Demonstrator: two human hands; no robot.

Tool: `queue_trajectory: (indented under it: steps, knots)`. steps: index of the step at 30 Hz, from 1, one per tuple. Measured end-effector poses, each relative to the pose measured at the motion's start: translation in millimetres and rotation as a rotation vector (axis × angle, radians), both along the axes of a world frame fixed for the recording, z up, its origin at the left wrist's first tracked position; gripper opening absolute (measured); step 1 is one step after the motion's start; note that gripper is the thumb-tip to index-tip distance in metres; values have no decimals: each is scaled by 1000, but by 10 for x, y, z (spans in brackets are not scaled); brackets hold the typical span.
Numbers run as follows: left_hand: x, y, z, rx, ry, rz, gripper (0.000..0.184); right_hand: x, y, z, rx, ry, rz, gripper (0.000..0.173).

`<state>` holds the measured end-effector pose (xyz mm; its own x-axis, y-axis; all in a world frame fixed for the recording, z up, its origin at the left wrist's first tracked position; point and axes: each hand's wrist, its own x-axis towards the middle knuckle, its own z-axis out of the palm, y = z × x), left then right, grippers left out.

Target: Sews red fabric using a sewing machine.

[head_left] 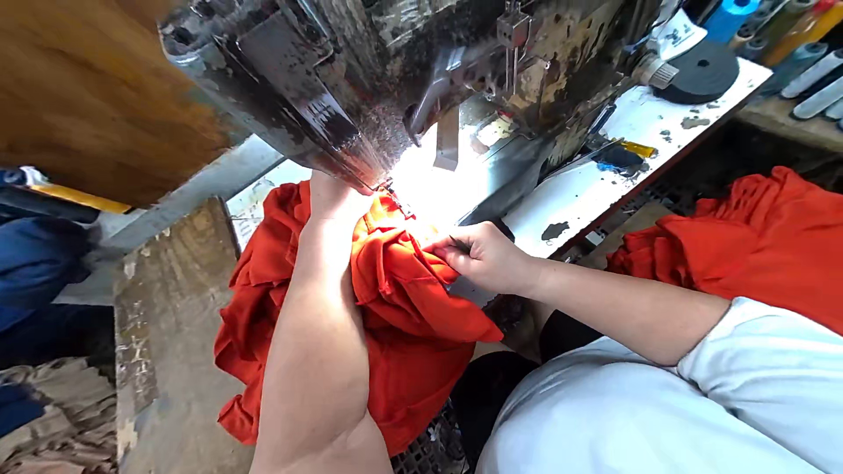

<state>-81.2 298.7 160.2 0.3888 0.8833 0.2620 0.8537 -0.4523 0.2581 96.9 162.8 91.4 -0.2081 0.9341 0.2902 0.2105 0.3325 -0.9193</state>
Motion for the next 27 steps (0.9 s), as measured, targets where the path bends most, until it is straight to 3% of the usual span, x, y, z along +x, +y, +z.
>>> queue_trajectory:
  steps: [4, 7, 9, 11, 16, 19, 20, 22, 23, 25, 27]
  knots:
    - [-64, -182, 57, 116, 112, 1, 34, 58, -86, 56, -52, -10, 23, 20]
    - [-136, -932, 93, 56, 90, -150, 37, 145, -220, 87, -97, 2, 60, 23]
    - [-234, -1321, -107, 26, 99, -322, 40, 182, -264, 112, -119, -25, 73, 22]
    - [-378, -1530, -189, 33, 126, -333, 43, 200, -251, 175, -100, -92, 104, 22]
    - [-353, -1929, 227, 69, -180, -494, 33, 206, -116, 352, 342, -377, 181, 27]
    - [-245, -1956, 295, 183, -353, -480, 27, 261, -229, 601, 517, -352, 377, 15]
    - [-213, -1914, 232, 226, -335, -452, 27, 292, -275, 655, 544, -314, 419, 14]
    - [-130, -1828, -18, 281, -150, -382, 50, 388, -351, 647, 542, -249, 430, 13]
    - [-116, -1775, -198, 304, -39, -356, 49, 451, -406, 594, 509, -256, 400, 12]
    - [-237, -1698, -488, 367, 84, -337, 22, 578, -569, 430, 421, -333, 326, 14]
    - [-353, -1738, -482, 434, 117, -357, 15, 658, -735, 223, 329, -349, 288, 17]
